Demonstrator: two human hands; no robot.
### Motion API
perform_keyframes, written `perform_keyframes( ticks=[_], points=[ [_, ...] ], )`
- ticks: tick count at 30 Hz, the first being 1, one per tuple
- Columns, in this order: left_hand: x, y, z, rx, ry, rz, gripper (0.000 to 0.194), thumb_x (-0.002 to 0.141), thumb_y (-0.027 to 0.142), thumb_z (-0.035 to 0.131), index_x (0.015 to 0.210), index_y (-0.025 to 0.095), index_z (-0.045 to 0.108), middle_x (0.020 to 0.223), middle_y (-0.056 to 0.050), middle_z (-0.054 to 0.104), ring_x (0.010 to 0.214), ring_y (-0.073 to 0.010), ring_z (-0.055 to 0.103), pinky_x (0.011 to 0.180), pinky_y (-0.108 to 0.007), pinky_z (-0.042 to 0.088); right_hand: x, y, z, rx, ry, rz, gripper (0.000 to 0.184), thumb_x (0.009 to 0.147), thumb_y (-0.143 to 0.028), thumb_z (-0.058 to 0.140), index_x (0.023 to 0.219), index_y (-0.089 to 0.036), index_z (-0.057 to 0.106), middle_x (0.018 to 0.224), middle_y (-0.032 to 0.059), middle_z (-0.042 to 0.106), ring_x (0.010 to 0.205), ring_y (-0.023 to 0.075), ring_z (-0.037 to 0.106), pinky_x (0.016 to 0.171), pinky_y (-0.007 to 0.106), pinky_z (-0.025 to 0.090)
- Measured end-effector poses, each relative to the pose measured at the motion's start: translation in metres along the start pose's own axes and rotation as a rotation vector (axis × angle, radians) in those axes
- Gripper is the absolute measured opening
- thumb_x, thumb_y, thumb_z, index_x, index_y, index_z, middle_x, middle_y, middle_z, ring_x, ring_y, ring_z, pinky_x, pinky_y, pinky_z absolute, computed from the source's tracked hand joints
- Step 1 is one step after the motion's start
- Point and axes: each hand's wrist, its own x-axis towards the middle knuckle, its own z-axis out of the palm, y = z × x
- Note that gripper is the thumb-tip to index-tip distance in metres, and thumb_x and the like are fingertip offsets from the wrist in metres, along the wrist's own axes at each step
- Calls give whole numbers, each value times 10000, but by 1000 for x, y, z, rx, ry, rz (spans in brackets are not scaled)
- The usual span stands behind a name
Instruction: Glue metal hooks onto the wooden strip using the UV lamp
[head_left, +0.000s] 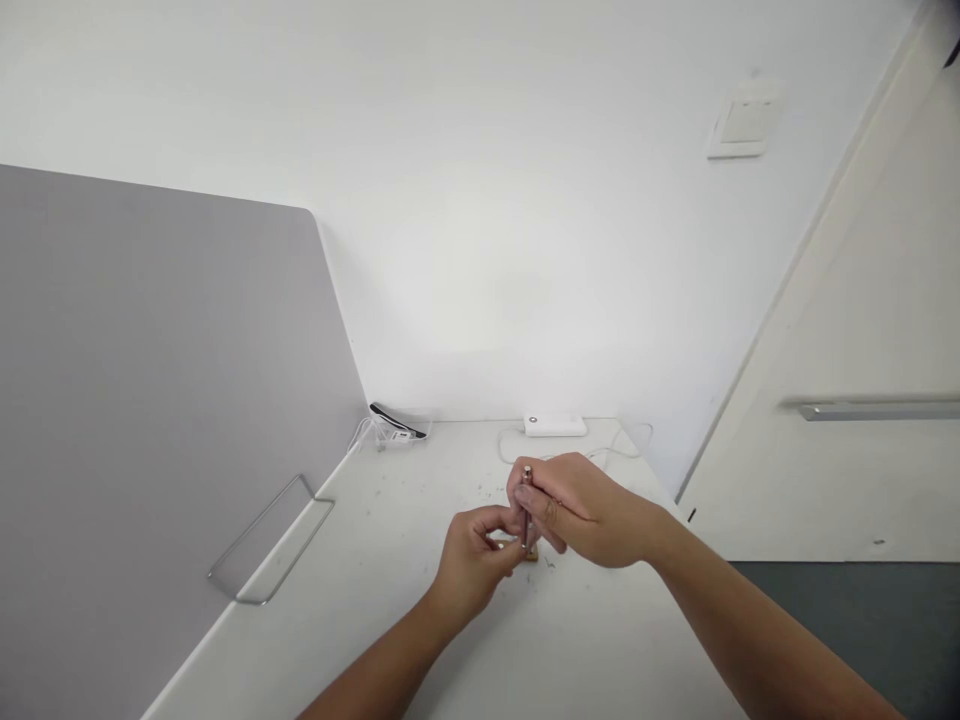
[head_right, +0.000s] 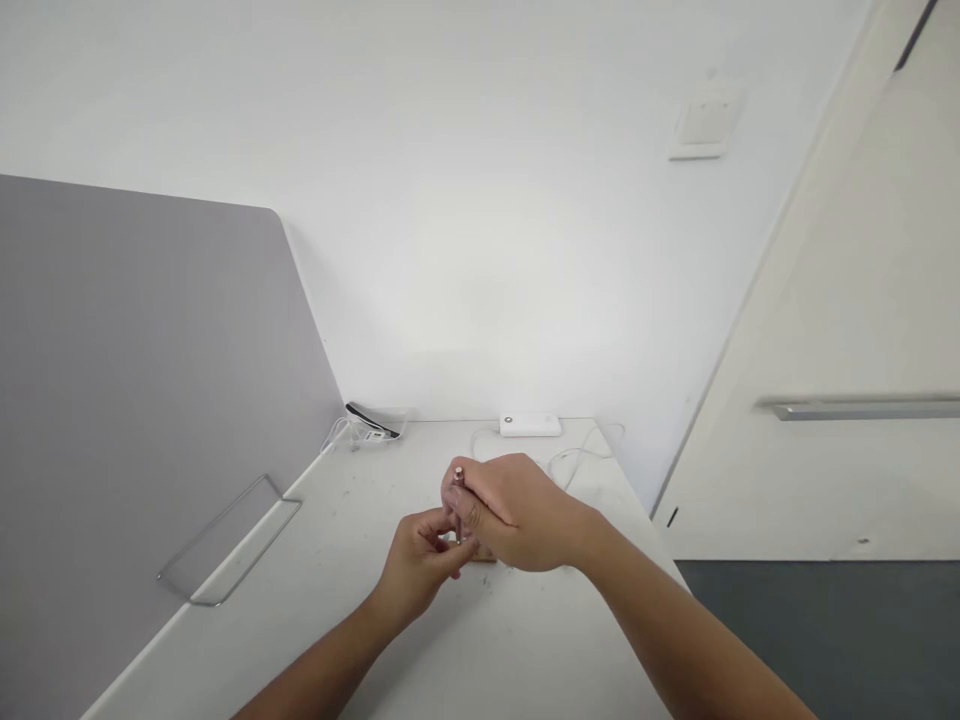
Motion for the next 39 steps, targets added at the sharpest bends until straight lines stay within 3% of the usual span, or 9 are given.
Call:
perform_keyframes(
  ticks=[8, 11, 14, 19, 24, 28, 32, 35, 39],
  points=[
    [-1, 1, 3, -16, 87, -79, 312, 730, 414, 867, 889, 146, 846, 780, -68, 742, 536, -117, 616, 425, -196, 463, 3, 19, -3, -376, 249, 52, 266, 1091, -324, 336, 1009, -215, 565, 741, 9, 693, 695, 184, 645, 695, 296, 419],
    [-1, 2, 3, -23, 89, -80, 336, 716, 429, 877, 899, 149, 848, 781, -66, 738, 538, -108, 599, 422, -186, 467, -1, 22, -12, -390, 229, 78, 267, 1091, -314, 332, 983, -221, 558, 776, 6, 715, 661, 170, 630, 686, 300, 413],
    [-1, 1, 3, -26, 84, -76, 358, 726, 443, 873, 934, 153, 846, 782, -63, 732, 546, -104, 589, 426, -180, 475, -5, 19, -19, -294, 116, 107, 281, 1092, -328, 347, 925, -226, 548, 769, -9, 721, 636, 157, 620, 652, 290, 416],
    [0, -2, 1, -12, 58, -35, 283, 763, 411, 835, 854, 144, 822, 769, -48, 712, 533, -92, 565, 432, -177, 477, -8, 1, -16, -39, -75, 110, 347, 1095, -347, 354, 809, -222, 505, 559, -53, 579, 526, 133, 548, 572, 262, 409],
    [0, -2, 1, 12, 30, 4, 248, 801, 373, 797, 729, 137, 773, 707, -21, 671, 522, -78, 538, 445, -169, 475, -1, -1, 1, 46, 27, 53, 330, 1106, -337, 346, 867, -222, 542, 695, -34, 662, 610, 127, 601, 626, 263, 450],
    [0, -1, 2, -2, 40, -37, 285, 791, 419, 822, 861, 143, 820, 783, -49, 714, 544, -97, 597, 439, -173, 465, 4, 10, 10, 50, 217, 45, 333, 1120, -367, 308, 930, -234, 548, 759, -10, 684, 782, 164, 692, 721, 288, 492],
    [-1, -2, 3, -13, 75, -79, 351, 752, 439, 857, 949, 148, 834, 793, -58, 728, 536, -103, 612, 428, -177, 464, 4, 23, 4, -106, 357, 5, 309, 1113, -357, 303, 977, -237, 553, 787, 3, 686, 842, 195, 700, 770, 318, 484],
    [-1, -3, 3, -11, 84, -85, 363, 744, 442, 862, 950, 144, 837, 810, -67, 736, 545, -111, 627, 425, -178, 464, 0, 30, -9, -215, 341, 55, 310, 1104, -331, 318, 922, -235, 550, 720, -14, 675, 771, 190, 690, 729, 310, 461],
    [-1, -3, 4, -20, 86, -97, 354, 739, 431, 862, 940, 140, 836, 821, -70, 737, 543, -115, 646, 419, -173, 452, -8, 26, -24, -224, 186, 90, 328, 1096, -324, 358, 832, -228, 527, 733, -29, 695, 684, 156, 654, 686, 292, 439]
  ],
)
